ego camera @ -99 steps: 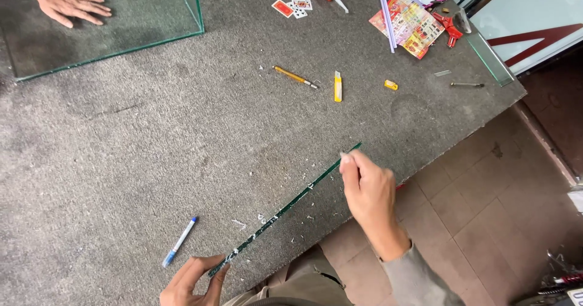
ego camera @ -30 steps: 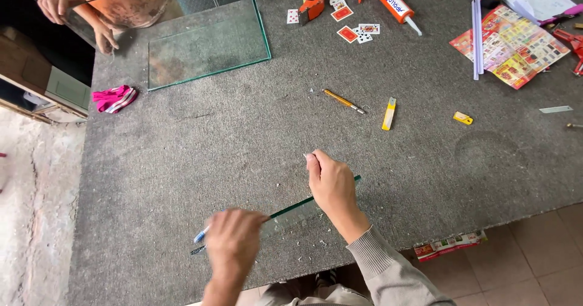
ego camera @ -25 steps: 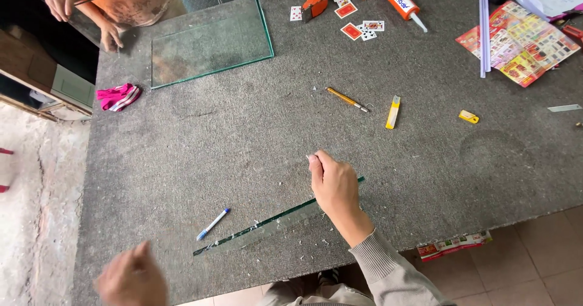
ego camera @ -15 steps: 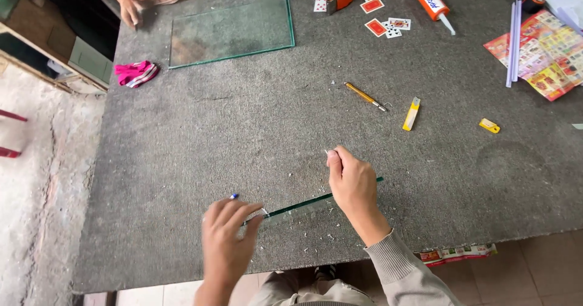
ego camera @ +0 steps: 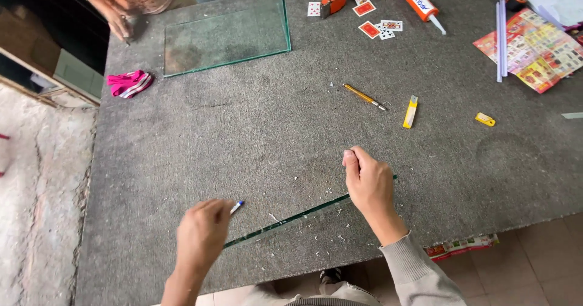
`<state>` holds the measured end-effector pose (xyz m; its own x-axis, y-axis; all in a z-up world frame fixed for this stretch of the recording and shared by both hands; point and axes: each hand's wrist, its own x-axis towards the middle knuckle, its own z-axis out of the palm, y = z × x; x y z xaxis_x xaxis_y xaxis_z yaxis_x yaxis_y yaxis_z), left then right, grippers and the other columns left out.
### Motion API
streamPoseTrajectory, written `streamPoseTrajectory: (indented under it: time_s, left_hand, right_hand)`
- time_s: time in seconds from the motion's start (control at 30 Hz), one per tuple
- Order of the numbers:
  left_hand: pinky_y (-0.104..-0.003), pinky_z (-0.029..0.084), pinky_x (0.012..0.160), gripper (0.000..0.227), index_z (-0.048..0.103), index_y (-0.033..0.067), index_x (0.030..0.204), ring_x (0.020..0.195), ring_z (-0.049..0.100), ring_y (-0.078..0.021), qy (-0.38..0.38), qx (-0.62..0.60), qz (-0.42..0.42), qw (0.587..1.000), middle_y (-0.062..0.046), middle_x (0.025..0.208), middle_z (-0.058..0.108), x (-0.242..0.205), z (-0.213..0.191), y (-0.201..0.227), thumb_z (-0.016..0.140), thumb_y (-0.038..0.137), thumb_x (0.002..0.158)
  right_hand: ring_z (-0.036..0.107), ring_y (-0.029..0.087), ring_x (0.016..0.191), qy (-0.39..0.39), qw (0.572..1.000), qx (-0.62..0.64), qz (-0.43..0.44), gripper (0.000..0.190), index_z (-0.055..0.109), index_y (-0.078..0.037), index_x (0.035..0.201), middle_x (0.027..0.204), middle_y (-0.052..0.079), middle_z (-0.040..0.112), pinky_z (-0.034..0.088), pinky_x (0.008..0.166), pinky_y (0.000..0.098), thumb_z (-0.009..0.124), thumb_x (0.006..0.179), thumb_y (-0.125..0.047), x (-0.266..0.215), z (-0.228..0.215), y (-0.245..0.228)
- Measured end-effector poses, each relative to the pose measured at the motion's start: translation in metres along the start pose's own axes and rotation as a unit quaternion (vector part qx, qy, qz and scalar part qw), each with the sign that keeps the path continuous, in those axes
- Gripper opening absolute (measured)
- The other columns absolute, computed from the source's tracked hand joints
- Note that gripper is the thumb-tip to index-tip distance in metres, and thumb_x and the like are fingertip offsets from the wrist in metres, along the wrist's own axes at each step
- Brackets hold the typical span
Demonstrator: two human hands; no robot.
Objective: Preparing and assembling glass panels on a workbench, including cleaning edges and inspecting components.
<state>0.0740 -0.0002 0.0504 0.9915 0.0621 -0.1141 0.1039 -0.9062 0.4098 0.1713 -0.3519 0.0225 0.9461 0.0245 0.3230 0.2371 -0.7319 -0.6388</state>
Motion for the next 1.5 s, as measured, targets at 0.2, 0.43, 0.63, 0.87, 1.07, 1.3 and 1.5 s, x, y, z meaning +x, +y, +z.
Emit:
streamPoseTrajectory:
  time_s: [0.2, 0.43, 0.63, 0.87, 1.07, 1.3, 1.5]
  left_hand:
    - [-0.034, 0.067, 0.082, 0.032, 0.073, 0.0124, 0.122, 0.096, 0.082, -0.016, 0.023, -0.261, 0.044, 0.964, -0.003, 0.107, 0.086, -0.021, 0.012, -0.037, 0.072, 0.033, 0.097]
    - [-0.028, 0.071, 0.092, 0.024, 0.084, 0.022, 0.099, 0.094, 0.09, -0.0098, 0.012, -0.297, 0.161, 0.941, 0.005, 0.098, 0.092, -0.042, 0.044, -0.06, 0.092, 0.039, 0.084]
    - [-0.024, 0.075, 0.08, 0.018, 0.084, 0.0203, 0.09, 0.081, 0.09, -0.007, 0.026, -0.364, 0.185, 0.912, 0.003, 0.09, 0.092, -0.039, 0.057, -0.058, 0.091, 0.037, 0.085]
    - [-0.024, 0.077, 0.081, 0.014, 0.084, 0.0203, 0.086, 0.08, 0.093, -0.0077, 0.034, -0.356, 0.144, 0.923, 0.002, 0.089, 0.093, -0.036, 0.056, -0.054, 0.09, 0.033, 0.086]
    - [-0.025, 0.075, 0.081, 0.018, 0.083, 0.0198, 0.086, 0.082, 0.091, -0.0082, 0.032, -0.355, 0.139, 0.924, 0.003, 0.09, 0.092, -0.039, 0.049, -0.054, 0.091, 0.035, 0.083]
    - [-0.025, 0.074, 0.084, 0.015, 0.083, 0.0194, 0.085, 0.081, 0.09, -0.0072, 0.038, -0.352, 0.148, 0.923, 0.003, 0.089, 0.091, -0.043, 0.047, -0.053, 0.091, 0.032, 0.084]
    - [-0.023, 0.071, 0.082, 0.015, 0.082, 0.0187, 0.083, 0.081, 0.089, -0.0073, 0.053, -0.367, 0.153, 0.916, 0.003, 0.088, 0.091, -0.043, 0.044, -0.049, 0.093, 0.029, 0.081]
  right_hand:
    - [0.045, 0.008, 0.042, -0.007, 0.998, -0.033, 0.047, 0.036, 0.069, -0.014, 0.091, 0.058, -0.004, 0.058, 0.03, 0.037, 0.0261, 0.051, 0.118, -0.026, 0.002, -0.006, 0.0]
    - [0.057, 0.013, 0.052, -0.009, 0.991, -0.058, 0.123, 0.037, 0.068, -0.017, 0.085, 0.063, -0.003, 0.065, 0.039, 0.05, 0.0327, 0.051, 0.116, -0.029, 0.006, -0.022, -0.014]
    - [0.054, 0.009, 0.047, 0.026, 0.998, -0.036, 0.034, 0.036, 0.063, -0.014, 0.083, 0.06, -0.004, 0.059, 0.04, 0.044, 0.028, 0.045, 0.115, -0.014, -0.05, -0.037, -0.077]
    - [0.067, 0.048, 0.141, 0.207, 0.652, 0.422, 0.595, 0.034, 0.06, 0.007, 0.128, 0.158, 0.034, 0.064, 0.053, 0.123, 0.0566, 0.039, 0.12, -0.019, -0.115, 0.004, -0.108]
    - [0.063, 0.019, 0.071, 0.276, 0.647, 0.628, 0.333, 0.031, 0.066, -0.013, 0.107, 0.083, 0.007, 0.068, 0.054, 0.064, 0.0326, 0.045, 0.124, -0.028, -0.128, -0.03, -0.11]
    - [0.061, 0.038, 0.103, 0.215, 0.55, 0.629, 0.507, 0.017, 0.064, -0.007, 0.109, 0.111, 0.023, 0.061, 0.056, 0.105, 0.0573, 0.052, 0.112, -0.017, -0.132, -0.006, -0.095]
    - [0.064, 0.027, 0.097, 0.278, 0.612, 0.544, 0.502, 0.029, 0.055, -0.012, 0.104, 0.097, 0.01, 0.06, 0.06, 0.112, 0.0513, 0.039, 0.124, -0.025, -0.114, -0.038, -0.114]
